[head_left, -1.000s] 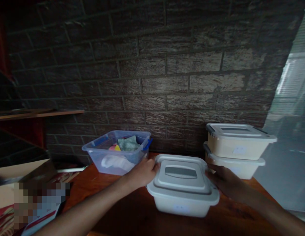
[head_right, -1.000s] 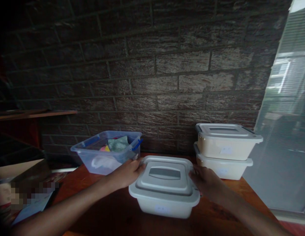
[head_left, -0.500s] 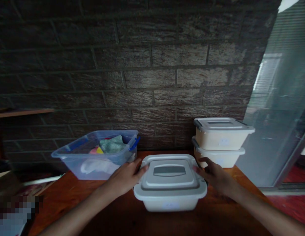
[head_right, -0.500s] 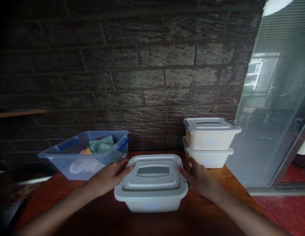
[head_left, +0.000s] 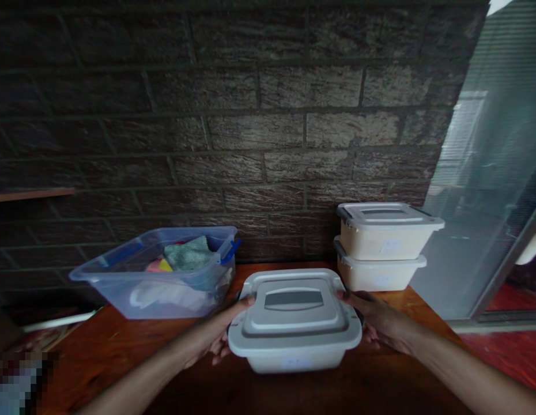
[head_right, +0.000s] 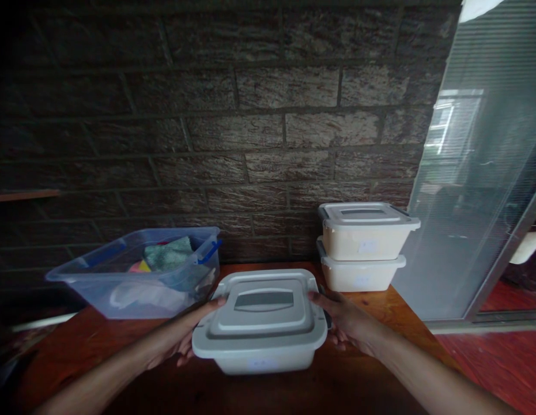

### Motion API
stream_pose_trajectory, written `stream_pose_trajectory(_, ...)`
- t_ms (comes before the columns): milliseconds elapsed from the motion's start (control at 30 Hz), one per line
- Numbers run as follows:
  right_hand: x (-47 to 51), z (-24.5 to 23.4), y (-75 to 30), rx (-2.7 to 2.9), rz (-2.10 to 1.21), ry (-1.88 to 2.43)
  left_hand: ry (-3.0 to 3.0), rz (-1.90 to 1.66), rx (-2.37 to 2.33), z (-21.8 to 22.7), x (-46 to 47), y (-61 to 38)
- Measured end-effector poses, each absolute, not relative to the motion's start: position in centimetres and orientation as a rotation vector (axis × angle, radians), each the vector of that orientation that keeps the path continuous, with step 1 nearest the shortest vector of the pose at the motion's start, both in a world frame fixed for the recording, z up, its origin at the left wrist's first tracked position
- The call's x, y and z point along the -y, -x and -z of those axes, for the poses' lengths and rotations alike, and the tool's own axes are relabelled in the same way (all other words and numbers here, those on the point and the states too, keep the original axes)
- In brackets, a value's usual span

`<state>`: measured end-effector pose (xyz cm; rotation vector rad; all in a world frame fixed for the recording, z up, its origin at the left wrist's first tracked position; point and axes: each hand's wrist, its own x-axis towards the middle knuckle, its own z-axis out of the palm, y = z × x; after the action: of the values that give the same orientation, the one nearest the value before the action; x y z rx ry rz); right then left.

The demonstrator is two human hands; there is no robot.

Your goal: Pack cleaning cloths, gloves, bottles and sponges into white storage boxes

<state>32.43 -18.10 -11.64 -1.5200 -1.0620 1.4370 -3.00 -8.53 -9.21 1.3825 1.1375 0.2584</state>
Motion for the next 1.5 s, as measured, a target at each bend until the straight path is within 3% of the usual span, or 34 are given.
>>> stream_pose_trajectory(367, 18.1, 10.9, -32.1, 1.175, -1.275, 1.634, -1.436, -0.379, -1.203, 8.5, 8.9, 2.4)
stream_pose_trajectory(1500, 18.1, 9.5, -31.2, 1.306, -1.249, 1.718, -1.606, -0.360, -1.364, 8.2, 9.2, 1.3)
